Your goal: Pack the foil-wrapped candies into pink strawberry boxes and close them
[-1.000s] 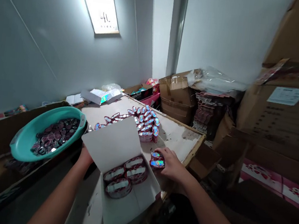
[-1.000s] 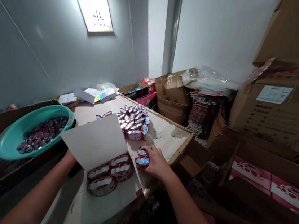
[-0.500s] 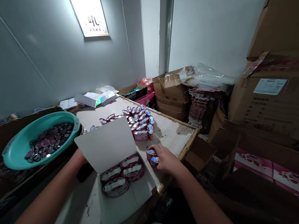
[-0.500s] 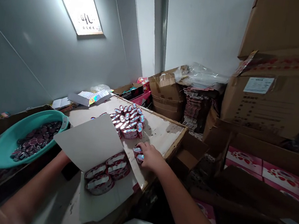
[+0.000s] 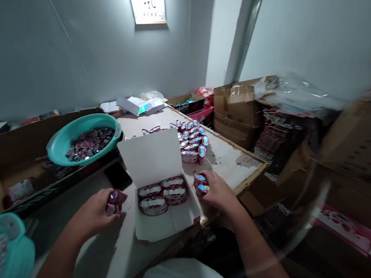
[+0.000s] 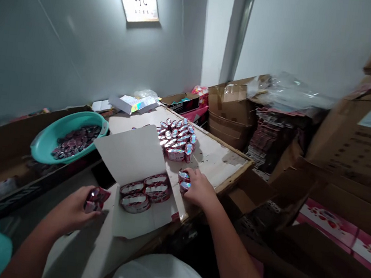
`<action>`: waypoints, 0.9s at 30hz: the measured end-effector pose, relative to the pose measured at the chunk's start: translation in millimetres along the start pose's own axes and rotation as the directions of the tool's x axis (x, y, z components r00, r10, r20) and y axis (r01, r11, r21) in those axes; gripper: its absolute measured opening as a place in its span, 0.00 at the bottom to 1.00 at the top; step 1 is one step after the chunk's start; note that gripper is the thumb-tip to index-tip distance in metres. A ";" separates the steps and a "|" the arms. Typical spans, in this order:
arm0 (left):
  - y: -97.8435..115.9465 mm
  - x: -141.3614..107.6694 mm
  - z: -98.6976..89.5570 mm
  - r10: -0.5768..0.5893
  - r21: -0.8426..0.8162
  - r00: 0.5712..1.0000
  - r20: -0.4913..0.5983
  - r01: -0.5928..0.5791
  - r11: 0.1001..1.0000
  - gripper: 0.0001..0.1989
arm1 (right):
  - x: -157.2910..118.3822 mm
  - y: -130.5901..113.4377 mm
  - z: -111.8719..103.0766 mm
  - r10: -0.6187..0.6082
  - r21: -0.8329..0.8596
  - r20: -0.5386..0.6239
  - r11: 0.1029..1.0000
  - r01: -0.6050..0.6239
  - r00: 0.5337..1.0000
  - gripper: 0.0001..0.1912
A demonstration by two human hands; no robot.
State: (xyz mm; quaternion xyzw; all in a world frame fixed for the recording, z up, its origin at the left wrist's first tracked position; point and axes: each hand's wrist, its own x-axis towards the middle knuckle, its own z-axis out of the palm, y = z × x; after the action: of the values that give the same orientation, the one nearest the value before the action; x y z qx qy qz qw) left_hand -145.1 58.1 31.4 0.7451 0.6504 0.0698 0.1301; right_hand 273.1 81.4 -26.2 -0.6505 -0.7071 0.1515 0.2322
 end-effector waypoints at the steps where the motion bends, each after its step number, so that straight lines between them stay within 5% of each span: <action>1: 0.1 -13.6 10.7 -0.016 0.018 0.999 0.041 0.015 1.000 0.28 | 0.1 0.6 0.3 0.003 -0.004 0.004 1.000 -0.003 1.000 0.32; 6: 0.6 -44.0 41.7 -0.101 0.069 0.994 0.029 0.099 0.993 0.33 | 1.7 3.6 1.5 -0.004 -0.029 0.021 1.000 0.005 1.000 0.32; 13: -29.6 -64.0 41.8 -0.214 -0.030 0.977 -0.004 0.214 0.976 0.57 | 3.3 8.6 4.4 -0.039 -0.023 0.012 0.999 0.039 0.999 0.35; 20: -44.6 -86.7 39.8 -0.110 -0.204 0.986 -0.122 0.084 0.975 0.34 | 4.0 7.3 4.0 -0.020 -0.034 0.014 0.999 0.021 1.000 0.35; 24: -41.0 -86.1 41.8 -0.020 -0.128 0.988 -0.152 0.000 0.992 0.17 | 3.4 5.3 3.1 -0.004 -0.036 0.018 0.999 0.005 1.000 0.35; 27: -34.8 -78.4 41.9 0.113 -0.017 0.973 -0.200 -0.119 0.993 0.14 | 2.9 4.8 3.1 -0.021 -0.020 0.010 1.000 0.021 1.000 0.34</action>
State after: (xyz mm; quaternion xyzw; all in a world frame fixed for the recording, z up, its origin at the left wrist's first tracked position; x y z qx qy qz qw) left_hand -178.1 -19.5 -13.5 0.7691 0.6145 0.1606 0.0710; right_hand 275.5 85.1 -30.9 -0.6446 -0.7164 0.1451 0.2240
